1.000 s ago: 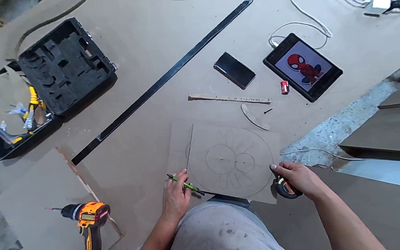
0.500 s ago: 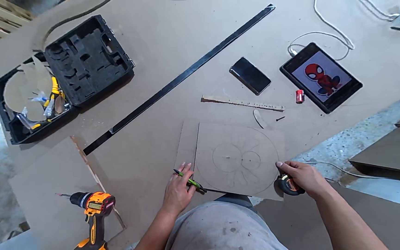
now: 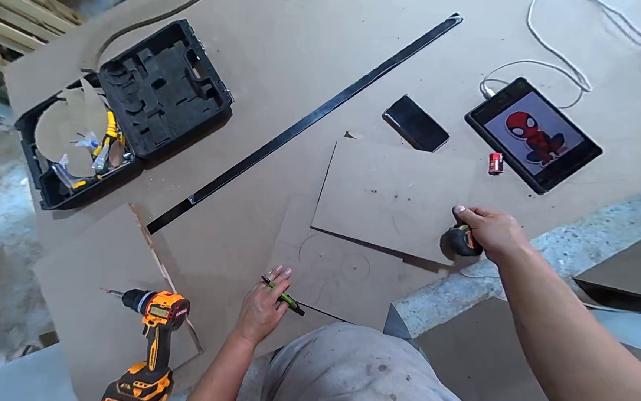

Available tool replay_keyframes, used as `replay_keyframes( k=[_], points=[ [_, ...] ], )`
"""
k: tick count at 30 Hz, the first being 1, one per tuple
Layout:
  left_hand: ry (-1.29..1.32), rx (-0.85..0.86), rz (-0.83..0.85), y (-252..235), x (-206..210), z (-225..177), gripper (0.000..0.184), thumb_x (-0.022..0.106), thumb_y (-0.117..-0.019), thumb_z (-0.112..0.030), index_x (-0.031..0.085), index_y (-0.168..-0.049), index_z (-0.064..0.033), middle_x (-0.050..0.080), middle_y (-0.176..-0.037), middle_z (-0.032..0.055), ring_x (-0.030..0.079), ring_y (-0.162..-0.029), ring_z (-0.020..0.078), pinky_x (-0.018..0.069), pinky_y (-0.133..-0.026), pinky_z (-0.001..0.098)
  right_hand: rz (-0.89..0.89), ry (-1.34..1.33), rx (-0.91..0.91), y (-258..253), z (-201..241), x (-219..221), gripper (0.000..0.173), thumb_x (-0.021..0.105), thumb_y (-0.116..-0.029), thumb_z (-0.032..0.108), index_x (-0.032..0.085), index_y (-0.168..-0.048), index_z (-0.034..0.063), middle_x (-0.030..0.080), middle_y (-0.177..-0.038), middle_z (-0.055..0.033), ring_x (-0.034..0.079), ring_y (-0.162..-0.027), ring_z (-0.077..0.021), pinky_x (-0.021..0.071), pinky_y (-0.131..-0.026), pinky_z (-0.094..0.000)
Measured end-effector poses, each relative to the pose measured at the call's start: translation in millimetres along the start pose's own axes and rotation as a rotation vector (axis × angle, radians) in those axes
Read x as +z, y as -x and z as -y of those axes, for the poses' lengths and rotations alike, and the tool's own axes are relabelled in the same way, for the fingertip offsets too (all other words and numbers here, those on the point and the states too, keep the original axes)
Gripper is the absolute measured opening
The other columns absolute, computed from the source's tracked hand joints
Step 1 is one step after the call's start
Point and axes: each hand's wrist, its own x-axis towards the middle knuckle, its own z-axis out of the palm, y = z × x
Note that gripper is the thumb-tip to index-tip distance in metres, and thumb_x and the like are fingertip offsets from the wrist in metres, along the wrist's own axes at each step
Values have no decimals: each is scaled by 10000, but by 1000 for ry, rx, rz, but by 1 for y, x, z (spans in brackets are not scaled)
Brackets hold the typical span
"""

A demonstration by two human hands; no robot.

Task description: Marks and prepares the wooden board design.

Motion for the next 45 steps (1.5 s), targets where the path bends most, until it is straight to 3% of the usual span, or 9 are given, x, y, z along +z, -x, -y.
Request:
replay_keyframes(
  k=[11,21,25,28,31,35,38,41,45],
  points=[
    [32,-74,-15,42,-4,1,318,654,-964,-166,699,-1279,-181,569,-1511,-59,455,-1458,132,435,-1178,372,127,112,-128,-50,107,71,484,591,-1006,544,748,-1092,95,710,-1012,-201,673,-964,-369,503,-840,-644],
    [30,-188,-52,61,1,-6,343,633,-967,-139,686,-1302,-191,544,-1534,-58,445,-1467,148,439,-1177,384,228,603,-379,-70,149,87,605,459,-1052,573,708,-1057,22,690,-1030,-280,656,-1036,-477,473,-856,-723],
    [1,-198,-23,51,0,-6,354,609,-993,-174,664,-1340,-215,514,-1559,-77,418,-1482,127,425,-1185,369,126,782,-403,-53,159,85,606,584,-980,605,663,-1127,23,683,-1008,-304,662,-1000,-530,504,-790,-738],
    [45,-263,-16,46,-9,-9,395,658,-965,-245,654,-1360,-229,539,-1535,-87,461,-1449,110,444,-1168,370,47,689,-358,-35,153,77,617,606,-962,618,657,-1148,32,681,-991,-304,666,-969,-526,509,-766,-729],
    [161,-498,-130,27,-24,-14,481,707,-927,-316,632,-1389,-204,604,-1464,-49,592,-1314,136,499,-1108,412,69,512,-326,-8,122,67,570,610,-975,590,702,-1118,46,696,-988,-283,662,-971,-519,491,-804,-752],
    [314,-639,-294,-48,-46,-1,563,758,-930,-236,558,-1453,-178,634,-1395,25,651,-1190,200,542,-1020,481,197,396,-226,38,59,71,481,615,-984,570,720,-1086,111,723,-896,-165,699,-854,-381,531,-772,-678],
    [457,-634,-314,-109,-59,13,546,773,-924,-204,565,-1428,-196,633,-1399,32,697,-1108,203,596,-942,485,228,315,-230,56,34,87,356,664,-987,480,692,-1197,194,735,-887,-115,711,-814,-321,554,-756,-627],
    [571,-604,-350,-138,-62,19,440,771,-922,-170,631,-1339,-174,688,-1261,42,691,-1070,177,585,-934,450,172,246,-239,59,45,95,384,671,-991,455,669,-1323,263,742,-935,-122,710,-843,-328,548,-778,-631],
    [651,-582,-396,-140,-61,18,381,764,-925,-125,662,-1292,-135,706,-1275,8,701,-1086,129,592,-952,388,124,253,-216,50,61,93,307,602,-1027,468,782,-1198,287,771,-1078,-81,709,-1032,-322,510,-883,-661]
  ],
)
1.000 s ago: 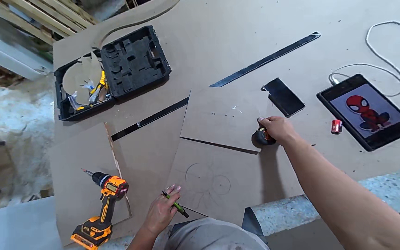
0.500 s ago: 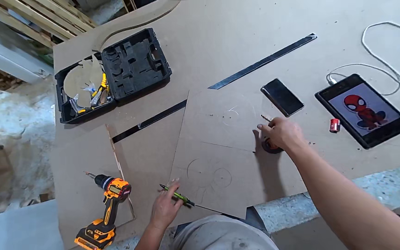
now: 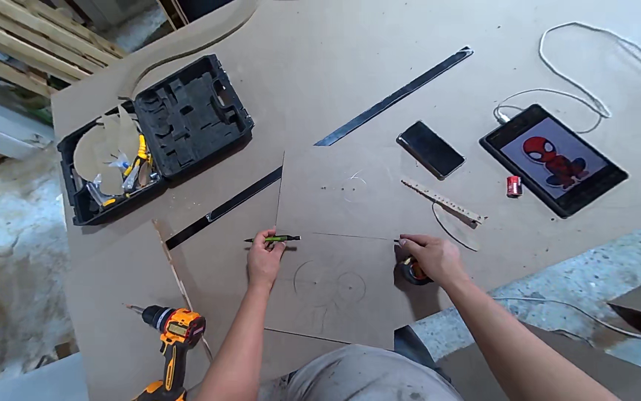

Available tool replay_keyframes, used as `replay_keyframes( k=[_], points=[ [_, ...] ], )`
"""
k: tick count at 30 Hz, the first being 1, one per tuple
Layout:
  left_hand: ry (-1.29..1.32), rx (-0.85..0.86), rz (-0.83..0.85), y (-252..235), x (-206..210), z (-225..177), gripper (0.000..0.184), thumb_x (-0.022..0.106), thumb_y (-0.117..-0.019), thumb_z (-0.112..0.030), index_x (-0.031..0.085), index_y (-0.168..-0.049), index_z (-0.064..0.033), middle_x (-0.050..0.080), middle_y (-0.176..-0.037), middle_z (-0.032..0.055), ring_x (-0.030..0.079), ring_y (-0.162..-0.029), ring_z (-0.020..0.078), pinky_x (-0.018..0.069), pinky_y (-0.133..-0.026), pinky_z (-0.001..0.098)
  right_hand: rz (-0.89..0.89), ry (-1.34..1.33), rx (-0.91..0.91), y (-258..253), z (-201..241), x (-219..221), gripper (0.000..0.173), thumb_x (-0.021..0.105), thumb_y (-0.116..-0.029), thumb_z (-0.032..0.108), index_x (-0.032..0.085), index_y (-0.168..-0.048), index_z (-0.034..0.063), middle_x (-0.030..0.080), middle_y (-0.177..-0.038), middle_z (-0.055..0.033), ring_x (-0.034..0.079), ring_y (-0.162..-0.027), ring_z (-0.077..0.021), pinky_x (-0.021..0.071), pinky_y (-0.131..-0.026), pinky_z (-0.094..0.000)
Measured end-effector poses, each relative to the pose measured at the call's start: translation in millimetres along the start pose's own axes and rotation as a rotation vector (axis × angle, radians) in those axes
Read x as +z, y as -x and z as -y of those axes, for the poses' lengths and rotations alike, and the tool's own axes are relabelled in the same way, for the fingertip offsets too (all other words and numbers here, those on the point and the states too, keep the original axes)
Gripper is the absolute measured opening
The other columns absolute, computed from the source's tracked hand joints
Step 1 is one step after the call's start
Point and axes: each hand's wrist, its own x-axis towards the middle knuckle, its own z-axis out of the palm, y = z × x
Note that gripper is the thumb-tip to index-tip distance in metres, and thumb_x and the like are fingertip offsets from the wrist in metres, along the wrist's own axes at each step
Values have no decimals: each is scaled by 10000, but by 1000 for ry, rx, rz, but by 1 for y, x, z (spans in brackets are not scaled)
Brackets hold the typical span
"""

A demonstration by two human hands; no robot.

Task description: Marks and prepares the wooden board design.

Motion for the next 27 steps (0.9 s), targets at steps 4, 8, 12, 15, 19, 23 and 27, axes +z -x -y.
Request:
replay_keyframes(
  k=[4,8,12,15,19,23,27],
  points=[
    [-40,-10,2,0,2,2,374,762,-926,-122,671,-1289,-121,695,-1323,-10,698,-1110,119,582,-977,386,2,-26,28,0,-5,3,323,613,-1010,502,805,-1161,291,780,-1099,-50,709,-1077,-302,513,-904,-656],
    [-45,-36,-56,-3,3,3,346,764,-909,-41,690,-1238,-118,721,-1278,-21,711,-1059,107,584,-953,365,-50,4,15,5,-4,13,318,607,-1017,483,788,-1206,302,782,-1101,-58,716,-1057,-317,516,-888,-655],
    [-63,-25,-93,-4,7,7,316,711,-935,-1,709,-1223,-130,732,-1252,-39,706,-1074,86,577,-964,342,-178,15,19,17,0,25,284,612,-1028,404,799,-1169,244,779,-1088,-78,720,-1040,-323,524,-892,-641],
    [-48,-7,-124,-4,9,7,309,702,-928,31,720,-1196,-123,741,-1229,-36,703,-1088,77,577,-970,331,-215,-13,10,18,1,26,233,654,-1011,367,810,-1042,198,777,-977,-77,726,-950,-303,533,-823,-619],
    [-42,-18,-146,1,9,3,304,719,-930,0,718,-1202,-136,743,-1216,-29,716,-1044,92,588,-942,342,-180,-65,34,17,0,21,214,678,-996,375,796,-992,197,764,-919,-60,716,-899,-286,525,-786,-607],
    [-86,68,-120,53,8,-19,274,712,-962,-104,666,-1228,-151,734,-1171,4,721,-962,141,620,-854,393,58,-238,-98,51,6,19,301,672,-981,439,733,-1197,240,734,-826,11,701,-732,-173,595,-691,-490],
    [175,132,385,133,21,-42,158,714,-909,-21,677,-1060,-49,735,-1042,45,708,-974,163,616,-869,371,438,-348,-270,102,36,42,580,679,-936,552,582,-1423,251,727,-909,38,693,-743,-121,620,-700,-388]
  ],
)
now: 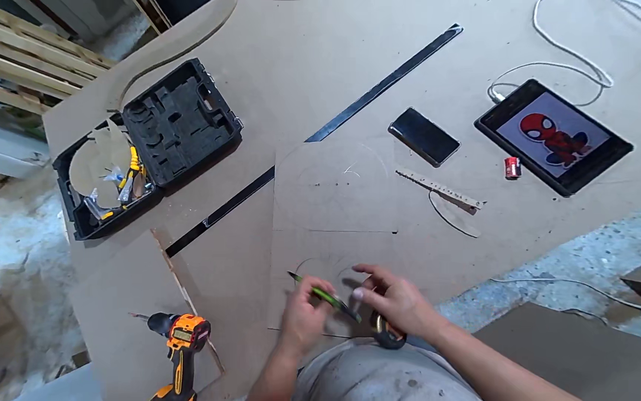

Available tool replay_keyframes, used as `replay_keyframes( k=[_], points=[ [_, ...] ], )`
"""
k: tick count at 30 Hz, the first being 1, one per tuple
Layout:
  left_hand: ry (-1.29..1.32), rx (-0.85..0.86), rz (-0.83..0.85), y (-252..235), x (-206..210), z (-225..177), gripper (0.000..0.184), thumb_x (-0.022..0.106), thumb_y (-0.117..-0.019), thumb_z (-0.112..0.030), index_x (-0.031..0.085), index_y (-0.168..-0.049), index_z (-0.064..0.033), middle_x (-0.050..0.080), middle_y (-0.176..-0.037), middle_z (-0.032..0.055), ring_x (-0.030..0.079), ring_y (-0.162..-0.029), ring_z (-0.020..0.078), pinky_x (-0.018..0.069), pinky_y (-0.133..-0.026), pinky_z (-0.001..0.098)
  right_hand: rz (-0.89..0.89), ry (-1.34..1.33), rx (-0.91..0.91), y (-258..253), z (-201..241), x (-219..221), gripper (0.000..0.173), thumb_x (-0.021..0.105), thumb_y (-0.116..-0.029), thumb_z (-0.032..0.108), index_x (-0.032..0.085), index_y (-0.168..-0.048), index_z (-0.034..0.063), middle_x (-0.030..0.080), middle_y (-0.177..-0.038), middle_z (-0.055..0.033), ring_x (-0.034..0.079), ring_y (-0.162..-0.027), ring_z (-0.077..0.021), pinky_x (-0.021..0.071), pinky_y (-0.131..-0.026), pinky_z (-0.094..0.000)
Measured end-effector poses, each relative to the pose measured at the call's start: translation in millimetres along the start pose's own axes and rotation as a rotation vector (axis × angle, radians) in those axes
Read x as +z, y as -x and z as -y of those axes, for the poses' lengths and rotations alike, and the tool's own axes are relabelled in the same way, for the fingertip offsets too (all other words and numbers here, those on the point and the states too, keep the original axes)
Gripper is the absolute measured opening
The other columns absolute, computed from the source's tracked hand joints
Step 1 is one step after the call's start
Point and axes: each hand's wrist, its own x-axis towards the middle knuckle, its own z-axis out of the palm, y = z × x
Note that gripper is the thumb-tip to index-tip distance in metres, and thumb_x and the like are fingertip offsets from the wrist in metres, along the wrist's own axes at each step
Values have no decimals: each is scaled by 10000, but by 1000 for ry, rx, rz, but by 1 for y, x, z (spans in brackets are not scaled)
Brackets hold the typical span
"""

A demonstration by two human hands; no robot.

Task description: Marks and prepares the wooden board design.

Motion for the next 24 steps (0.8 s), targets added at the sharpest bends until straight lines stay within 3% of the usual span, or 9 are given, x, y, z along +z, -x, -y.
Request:
replay_keyframes(
  k=[2,4,7,11,14,17,20,24],
  points=[
    [108,10,156,20,15,-4,213,738,-894,-29,680,-1098,-7,730,-1088,69,700,-1046,167,596,-952,372,112,12,-44,2,12,20,701,632,-925,656,516,-1485,250,718,-955,33,684,-745,-113,613,-705,-366],
    [129,24,192,30,18,-2,280,767,-880,-41,672,-1140,2,735,-1098,74,704,-1054,160,591,-977,365,155,84,-80,2,19,27,787,541,-913,760,471,-1521,265,715,-966,42,678,-748,-99,605,-717,-361],
    [76,58,199,38,13,4,307,770,-878,-60,674,-1163,2,738,-1090,69,707,-1049,144,590,-985,362,188,148,-99,4,24,31,813,434,-941,786,428,-1550,247,723,-995,25,698,-775,-106,616,-737,-370],
    [89,60,214,52,6,3,343,785,-872,-64,667,-1187,5,731,-1115,75,706,-1055,148,602,-967,357,257,172,-137,11,25,40,809,354,-946,812,487,-1518,255,721,-1004,3,699,-808,-121,608,-765,-388],
    [211,23,218,53,-9,-2,221,760,-872,-14,640,-1057,-5,696,-1052,81,680,-994,169,592,-888,357,358,161,-191,14,22,32,738,496,-932,768,554,-1461,257,713,-972,-6,691,-805,-124,604,-765,-383],
    [204,-46,29,39,-32,7,163,726,-880,17,639,-1015,-11,698,-1026,98,682,-954,197,594,-819,357,303,227,-142,16,8,10,509,661,-929,615,679,-1304,271,702,-934,41,660,-781,-92,582,-739,-359],
    [34,-207,-208,10,-59,27,179,709,-894,53,628,-1036,-20,711,-1013,100,699,-921,211,609,-817,387,131,346,-38,8,-20,-23,264,679,-964,498,775,-1056,270,745,-884,59,699,-766,-106,599,-735,-435],
    [-169,-331,-283,-15,-70,44,244,784,-876,1,617,-1044,-57,720,-964,71,696,-829,189,603,-749,381,35,545,143,-4,-53,-56,300,628,-981,544,782,-992,287,747,-860,20,709,-829,-175,561,-768,-534]
  ],
)
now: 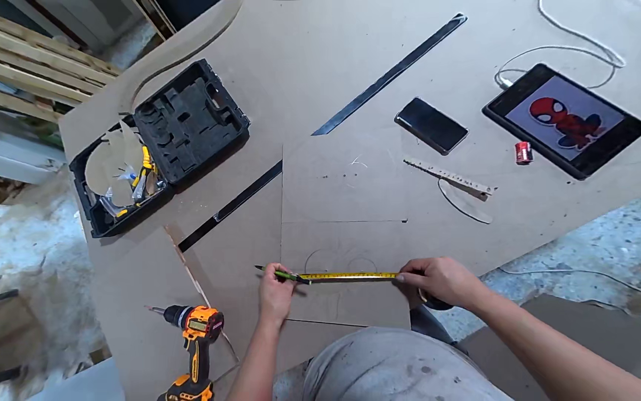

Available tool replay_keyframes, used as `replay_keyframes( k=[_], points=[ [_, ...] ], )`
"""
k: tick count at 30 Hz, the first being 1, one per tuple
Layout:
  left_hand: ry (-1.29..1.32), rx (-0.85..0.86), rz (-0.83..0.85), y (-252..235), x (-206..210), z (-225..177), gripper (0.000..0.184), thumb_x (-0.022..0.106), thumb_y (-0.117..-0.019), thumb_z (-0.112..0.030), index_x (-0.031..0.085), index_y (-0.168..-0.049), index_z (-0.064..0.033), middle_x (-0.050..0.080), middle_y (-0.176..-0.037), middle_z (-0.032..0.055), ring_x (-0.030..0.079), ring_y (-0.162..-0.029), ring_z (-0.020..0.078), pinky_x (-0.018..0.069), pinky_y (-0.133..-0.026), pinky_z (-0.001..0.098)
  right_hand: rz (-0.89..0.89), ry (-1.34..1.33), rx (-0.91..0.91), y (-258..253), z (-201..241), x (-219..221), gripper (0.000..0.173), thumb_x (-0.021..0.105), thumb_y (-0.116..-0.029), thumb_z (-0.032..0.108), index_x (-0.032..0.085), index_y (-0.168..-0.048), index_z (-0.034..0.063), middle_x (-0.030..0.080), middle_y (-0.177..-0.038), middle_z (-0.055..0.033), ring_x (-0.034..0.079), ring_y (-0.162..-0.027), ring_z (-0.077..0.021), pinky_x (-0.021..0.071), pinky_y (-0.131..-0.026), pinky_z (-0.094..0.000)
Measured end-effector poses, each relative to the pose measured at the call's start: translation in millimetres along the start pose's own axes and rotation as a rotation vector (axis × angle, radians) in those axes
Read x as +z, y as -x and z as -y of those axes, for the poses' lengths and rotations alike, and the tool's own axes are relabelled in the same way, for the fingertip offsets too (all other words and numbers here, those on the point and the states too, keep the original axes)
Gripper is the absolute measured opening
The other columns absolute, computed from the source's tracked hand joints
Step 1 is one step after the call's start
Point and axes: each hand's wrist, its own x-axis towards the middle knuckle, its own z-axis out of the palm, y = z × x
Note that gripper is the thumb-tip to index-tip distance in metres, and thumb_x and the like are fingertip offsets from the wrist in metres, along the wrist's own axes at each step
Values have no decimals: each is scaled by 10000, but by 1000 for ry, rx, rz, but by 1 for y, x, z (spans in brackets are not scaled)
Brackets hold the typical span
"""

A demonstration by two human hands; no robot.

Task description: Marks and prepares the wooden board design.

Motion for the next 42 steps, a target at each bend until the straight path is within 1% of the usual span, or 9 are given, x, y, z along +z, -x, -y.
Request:
replay_keyframes(
  k=[3,8,12,15,18,25,28,34,42],
  points=[
    [-108,7,31,2,15,-4,205,798,-894,-87,650,-1036,-103,726,-944,26,687,-791,154,593,-722,358,-28,54,37,-1,-12,2,262,604,-1012,484,765,-985,279,739,-853,17,706,-829,-183,556,-760,-524],
    [-238,61,-93,5,36,3,158,772,-932,-153,676,-1058,-165,749,-966,-33,707,-791,103,615,-736,346,-54,136,75,0,-9,9,227,574,-1035,381,767,-1006,265,751,-894,5,717,-859,-210,570,-763,-533],
    [-380,353,-189,22,38,26,129,676,-974,-148,694,-1091,-98,730,-1206,-18,715,-1031,103,606,-914,349,-87,159,33,0,-14,14,246,577,-1039,374,785,-996,248,765,-948,1,724,-904,-232,569,-792,-550],
    [-499,585,-176,31,39,47,101,643,-978,-175,709,-962,-99,710,-1295,15,712,-1097,146,599,-920,352,-96,164,25,0,-16,14,245,586,-1034,384,785,-970,256,763,-925,7,723,-883,-225,567,-771,-551],
    [-564,657,-167,34,40,57,111,626,-988,-194,708,-979,-119,686,-1349,2,715,-1082,146,599,-886,337,-80,161,30,-1,-15,12,241,592,-1032,388,787,-964,264,760,-897,14,719,-862,-210,565,-765,-537],
    [-474,563,-172,32,38,53,101,649,-982,-201,705,-995,-118,687,-1343,-9,696,-1145,125,594,-947,330,-70,174,26,-3,-15,11,245,584,-1035,401,787,-974,278,760,-902,30,717,-863,-188,565,-768,-520],
    [-469,530,-173,29,34,52,118,657,-982,-223,701,-1003,-115,688,-1341,-20,707,-1101,111,601,-918,326,-68,137,20,-4,-17,5,236,596,-1029,411,790,-975,288,759,-896,41,715,-856,-168,567,-772,-506],
    [-449,524,-159,21,32,44,121,671,-966,-202,702,-1015,-96,703,-1315,5,703,-1129,134,595,-946,345,-126,94,-22,-39,-5,-66,227,608,-1034,395,791,-995,266,749,-842,-16,718,-808,-233,562,-730,-579],
    [-581,598,-95,-70,62,-37,238,630,-998,-199,680,-1200,-83,670,-1363,38,701,-1109,217,576,-952,451,-230,188,-30,-130,9,-145,272,599,-1036,374,795,-960,200,742,-869,-113,704,-878,-359,517,-756,-661]
  ],
)
